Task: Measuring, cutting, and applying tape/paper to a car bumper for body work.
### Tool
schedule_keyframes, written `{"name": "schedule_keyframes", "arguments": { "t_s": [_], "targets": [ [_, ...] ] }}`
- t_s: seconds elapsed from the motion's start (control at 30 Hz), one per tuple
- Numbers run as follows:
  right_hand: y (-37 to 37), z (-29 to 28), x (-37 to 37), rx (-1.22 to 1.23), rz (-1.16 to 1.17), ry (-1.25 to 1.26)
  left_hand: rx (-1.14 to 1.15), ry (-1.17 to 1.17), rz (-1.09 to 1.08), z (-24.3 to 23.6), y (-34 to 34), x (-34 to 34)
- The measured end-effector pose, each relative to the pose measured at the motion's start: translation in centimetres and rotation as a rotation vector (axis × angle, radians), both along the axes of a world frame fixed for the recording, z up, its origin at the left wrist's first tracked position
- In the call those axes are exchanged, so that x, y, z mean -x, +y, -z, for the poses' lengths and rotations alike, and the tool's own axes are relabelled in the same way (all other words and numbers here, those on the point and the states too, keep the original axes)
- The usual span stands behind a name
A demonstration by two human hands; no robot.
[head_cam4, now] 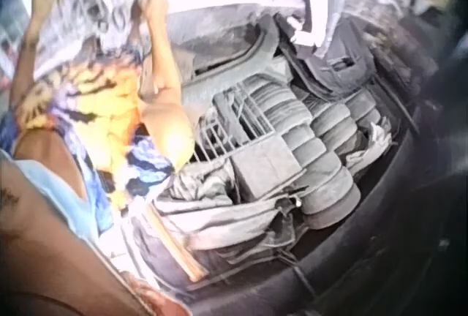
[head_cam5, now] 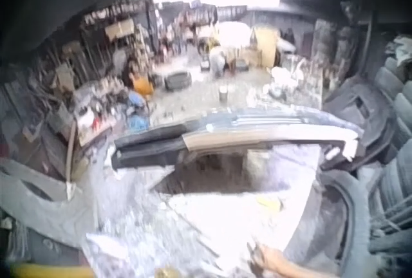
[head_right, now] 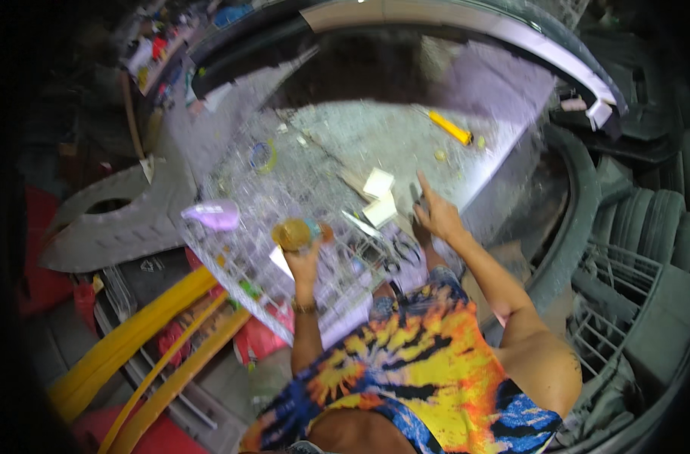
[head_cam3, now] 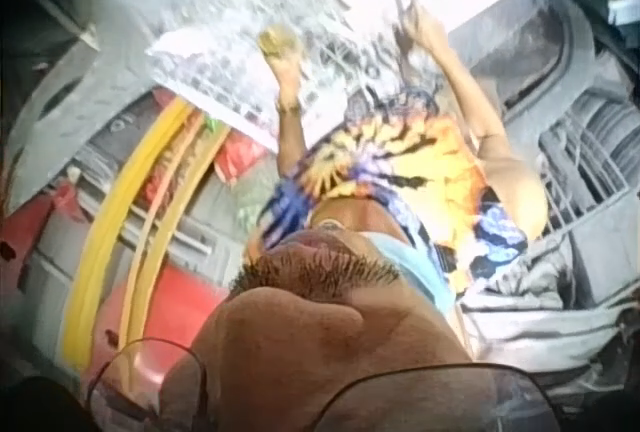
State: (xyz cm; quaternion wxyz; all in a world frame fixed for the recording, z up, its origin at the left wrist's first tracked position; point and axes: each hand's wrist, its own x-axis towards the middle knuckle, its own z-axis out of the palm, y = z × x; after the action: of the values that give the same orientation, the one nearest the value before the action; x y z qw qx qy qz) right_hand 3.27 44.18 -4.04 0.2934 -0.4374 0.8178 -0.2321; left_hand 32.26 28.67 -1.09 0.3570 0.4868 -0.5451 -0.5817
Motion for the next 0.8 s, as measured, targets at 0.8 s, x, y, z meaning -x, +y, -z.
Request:
{"name": "schedule_keyframes", "arguments": {
  "t_s": [0.8],
  "targets": [
    [-5.0, 3.8, 7.4, 0.209, -0.222, 0.362, 0.313, -0.109, 0.081, 2.9, 3.1, 20.7]
  ]
}}
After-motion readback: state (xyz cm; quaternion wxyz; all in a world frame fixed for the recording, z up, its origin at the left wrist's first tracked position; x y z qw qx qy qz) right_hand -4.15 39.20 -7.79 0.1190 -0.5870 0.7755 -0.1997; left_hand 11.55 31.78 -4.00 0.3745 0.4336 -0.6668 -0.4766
